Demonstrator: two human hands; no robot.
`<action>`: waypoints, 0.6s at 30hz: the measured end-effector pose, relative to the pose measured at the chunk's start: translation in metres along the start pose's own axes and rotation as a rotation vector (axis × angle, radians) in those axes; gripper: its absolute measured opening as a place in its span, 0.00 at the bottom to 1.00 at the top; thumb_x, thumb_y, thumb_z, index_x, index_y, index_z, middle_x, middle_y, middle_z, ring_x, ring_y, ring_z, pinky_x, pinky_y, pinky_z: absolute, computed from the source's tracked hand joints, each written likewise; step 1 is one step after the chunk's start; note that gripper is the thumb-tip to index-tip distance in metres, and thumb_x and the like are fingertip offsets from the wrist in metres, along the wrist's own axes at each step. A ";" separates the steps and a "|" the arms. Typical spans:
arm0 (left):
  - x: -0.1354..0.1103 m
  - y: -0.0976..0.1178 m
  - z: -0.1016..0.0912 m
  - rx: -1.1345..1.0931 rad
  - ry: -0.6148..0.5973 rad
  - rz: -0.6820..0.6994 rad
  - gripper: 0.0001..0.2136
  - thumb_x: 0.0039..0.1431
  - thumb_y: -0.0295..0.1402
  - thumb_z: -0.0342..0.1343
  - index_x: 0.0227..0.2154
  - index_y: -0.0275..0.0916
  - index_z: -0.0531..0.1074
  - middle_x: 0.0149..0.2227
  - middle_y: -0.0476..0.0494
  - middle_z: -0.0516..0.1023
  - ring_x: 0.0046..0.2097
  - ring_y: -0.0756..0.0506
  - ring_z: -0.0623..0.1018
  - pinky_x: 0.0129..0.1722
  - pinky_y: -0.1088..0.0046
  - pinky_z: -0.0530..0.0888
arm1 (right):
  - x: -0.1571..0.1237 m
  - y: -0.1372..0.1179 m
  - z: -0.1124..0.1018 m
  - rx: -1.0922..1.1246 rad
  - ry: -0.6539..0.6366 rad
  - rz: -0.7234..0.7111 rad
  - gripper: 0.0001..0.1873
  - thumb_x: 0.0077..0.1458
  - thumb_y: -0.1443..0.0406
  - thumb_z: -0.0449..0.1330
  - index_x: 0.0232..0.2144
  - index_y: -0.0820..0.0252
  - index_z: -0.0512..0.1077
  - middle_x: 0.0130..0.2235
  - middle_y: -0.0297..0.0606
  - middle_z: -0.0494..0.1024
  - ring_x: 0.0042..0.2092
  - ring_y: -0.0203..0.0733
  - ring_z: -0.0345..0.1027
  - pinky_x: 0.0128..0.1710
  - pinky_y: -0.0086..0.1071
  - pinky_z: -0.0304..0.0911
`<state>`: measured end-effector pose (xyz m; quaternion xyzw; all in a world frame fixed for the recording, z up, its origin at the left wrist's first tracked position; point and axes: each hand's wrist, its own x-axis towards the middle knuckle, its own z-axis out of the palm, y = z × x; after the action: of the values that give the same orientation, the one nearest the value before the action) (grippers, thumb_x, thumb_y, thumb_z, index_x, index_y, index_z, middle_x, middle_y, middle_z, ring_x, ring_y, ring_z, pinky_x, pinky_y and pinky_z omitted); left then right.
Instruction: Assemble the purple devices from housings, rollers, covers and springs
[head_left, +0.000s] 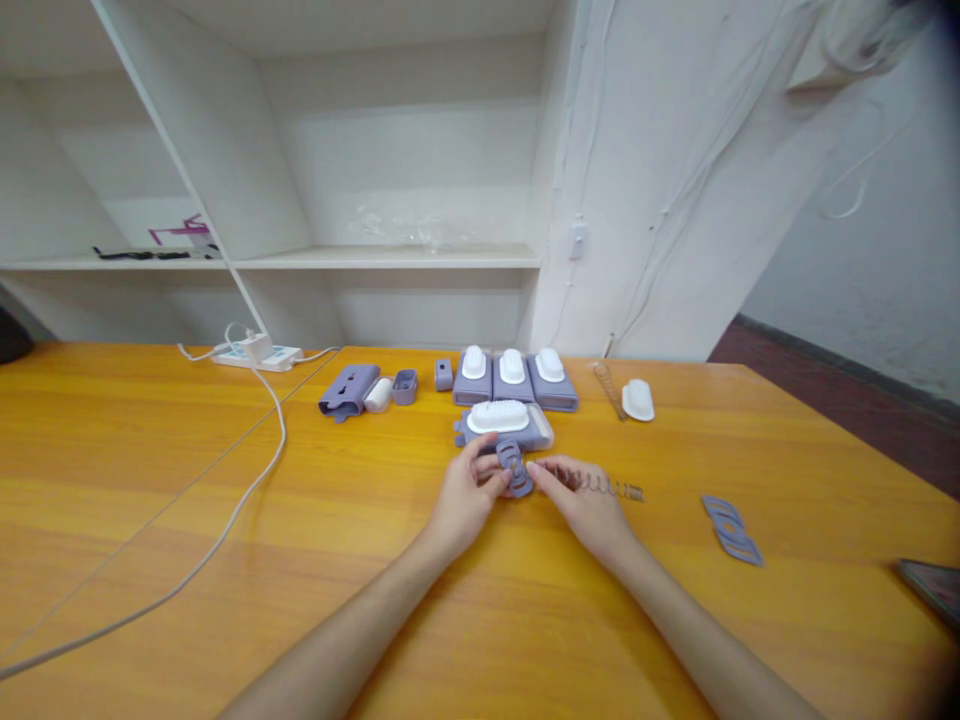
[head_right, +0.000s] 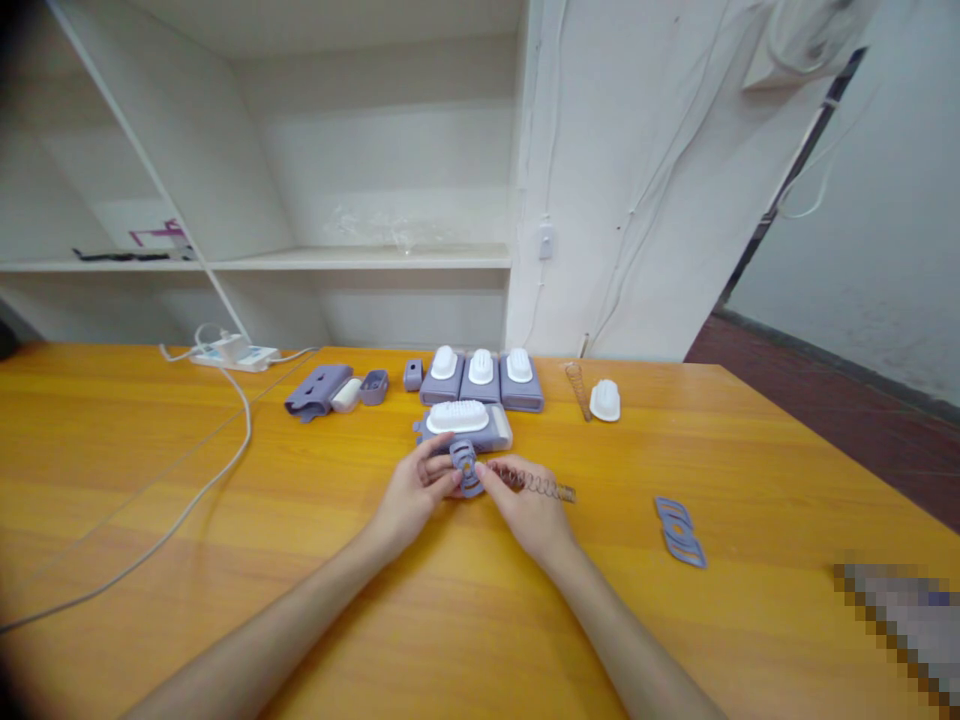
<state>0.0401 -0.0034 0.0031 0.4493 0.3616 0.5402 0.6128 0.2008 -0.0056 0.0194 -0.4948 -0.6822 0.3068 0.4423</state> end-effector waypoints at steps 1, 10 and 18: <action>0.000 0.001 0.001 -0.003 0.012 -0.017 0.30 0.45 0.33 0.64 0.51 0.36 0.59 0.40 0.38 0.78 0.37 0.44 0.78 0.35 0.68 0.75 | 0.000 0.000 0.000 -0.006 -0.001 -0.002 0.16 0.52 0.55 0.57 0.22 0.59 0.75 0.22 0.34 0.75 0.26 0.39 0.67 0.27 0.29 0.60; -0.001 0.004 0.003 0.111 0.042 0.001 0.23 0.43 0.36 0.64 0.42 0.34 0.67 0.34 0.41 0.77 0.33 0.46 0.77 0.28 0.73 0.75 | -0.001 0.010 0.003 0.179 0.056 0.100 0.19 0.49 0.56 0.60 0.42 0.61 0.73 0.30 0.39 0.78 0.32 0.42 0.71 0.34 0.35 0.66; -0.002 -0.002 0.002 0.150 0.067 0.070 0.19 0.47 0.33 0.61 0.44 0.36 0.68 0.35 0.41 0.77 0.34 0.46 0.77 0.31 0.71 0.76 | -0.002 0.007 0.001 0.173 0.039 0.058 0.12 0.48 0.57 0.62 0.33 0.60 0.72 0.31 0.38 0.77 0.32 0.41 0.71 0.34 0.33 0.65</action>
<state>0.0418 -0.0057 0.0021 0.4882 0.4054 0.5472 0.5458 0.2030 -0.0049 0.0122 -0.4803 -0.6298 0.3677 0.4874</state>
